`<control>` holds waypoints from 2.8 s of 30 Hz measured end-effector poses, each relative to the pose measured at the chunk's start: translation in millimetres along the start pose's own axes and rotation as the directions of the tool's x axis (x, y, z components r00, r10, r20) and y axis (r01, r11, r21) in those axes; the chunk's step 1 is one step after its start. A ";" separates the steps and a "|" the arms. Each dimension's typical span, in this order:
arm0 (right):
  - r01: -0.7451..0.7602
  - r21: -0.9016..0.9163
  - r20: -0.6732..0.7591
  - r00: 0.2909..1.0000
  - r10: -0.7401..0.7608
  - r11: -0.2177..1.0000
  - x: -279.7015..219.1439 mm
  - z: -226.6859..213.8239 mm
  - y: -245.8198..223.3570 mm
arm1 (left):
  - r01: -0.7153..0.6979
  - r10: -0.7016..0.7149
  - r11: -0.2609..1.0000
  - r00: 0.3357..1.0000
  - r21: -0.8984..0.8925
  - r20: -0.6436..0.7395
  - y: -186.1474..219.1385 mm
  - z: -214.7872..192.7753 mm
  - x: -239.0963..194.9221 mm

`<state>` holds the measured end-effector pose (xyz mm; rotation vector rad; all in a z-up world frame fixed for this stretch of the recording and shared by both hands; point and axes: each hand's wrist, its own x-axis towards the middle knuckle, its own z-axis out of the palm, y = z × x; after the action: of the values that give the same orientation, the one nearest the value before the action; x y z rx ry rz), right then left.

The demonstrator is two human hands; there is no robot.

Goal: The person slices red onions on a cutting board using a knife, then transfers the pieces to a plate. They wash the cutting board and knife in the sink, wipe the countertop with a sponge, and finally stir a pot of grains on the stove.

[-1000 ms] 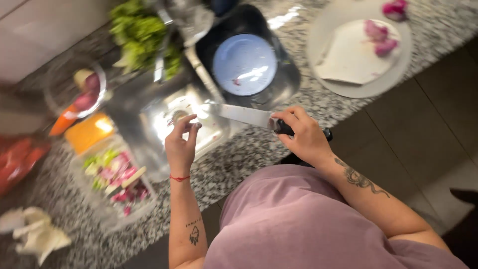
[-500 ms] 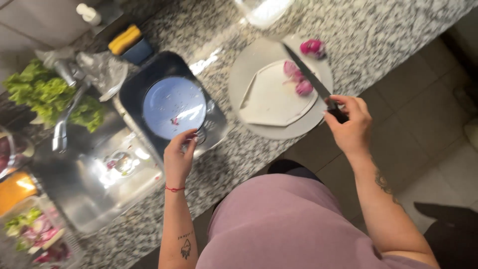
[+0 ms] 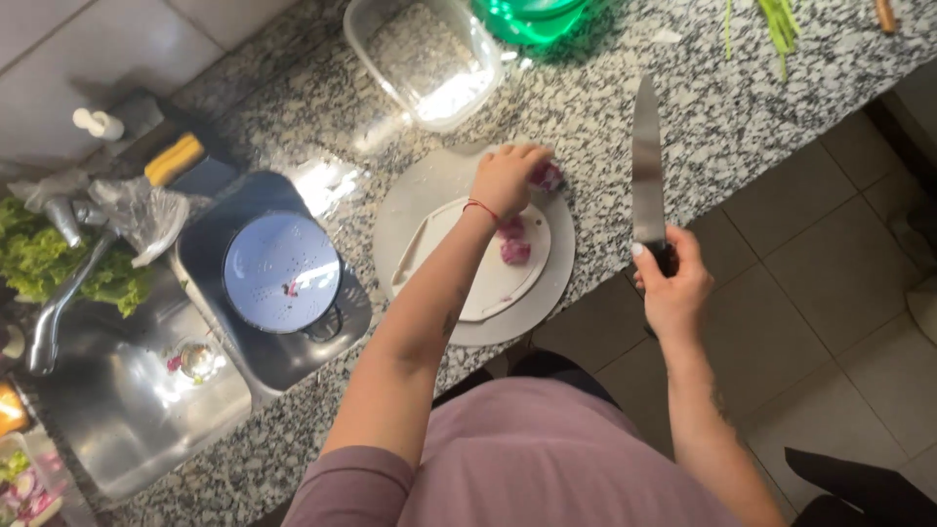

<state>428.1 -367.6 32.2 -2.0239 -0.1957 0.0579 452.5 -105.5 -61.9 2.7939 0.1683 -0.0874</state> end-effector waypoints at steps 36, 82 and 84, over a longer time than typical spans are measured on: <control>0.529 -0.575 0.608 0.786 -0.107 0.624 -122.4 81.4 1.0 | 0.002 -0.109 0.933 0.955 -0.361 -0.275 -20.2 -0.6 -191.7; 0.539 -0.484 0.744 0.668 0.000 0.689 -98.6 74.3 -17.4 | 0.079 -0.147 0.938 0.973 -0.337 -0.179 -8.1 -3.6 -182.3; 0.534 -0.470 0.763 0.646 0.020 0.702 -96.0 78.1 -13.7 | 0.093 -0.159 0.938 0.972 -0.333 -0.175 -7.7 -3.3 -181.4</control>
<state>322.0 -308.2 5.3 -2.5570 -1.2131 0.7102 271.9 -116.4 -46.7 2.4572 0.3768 0.1764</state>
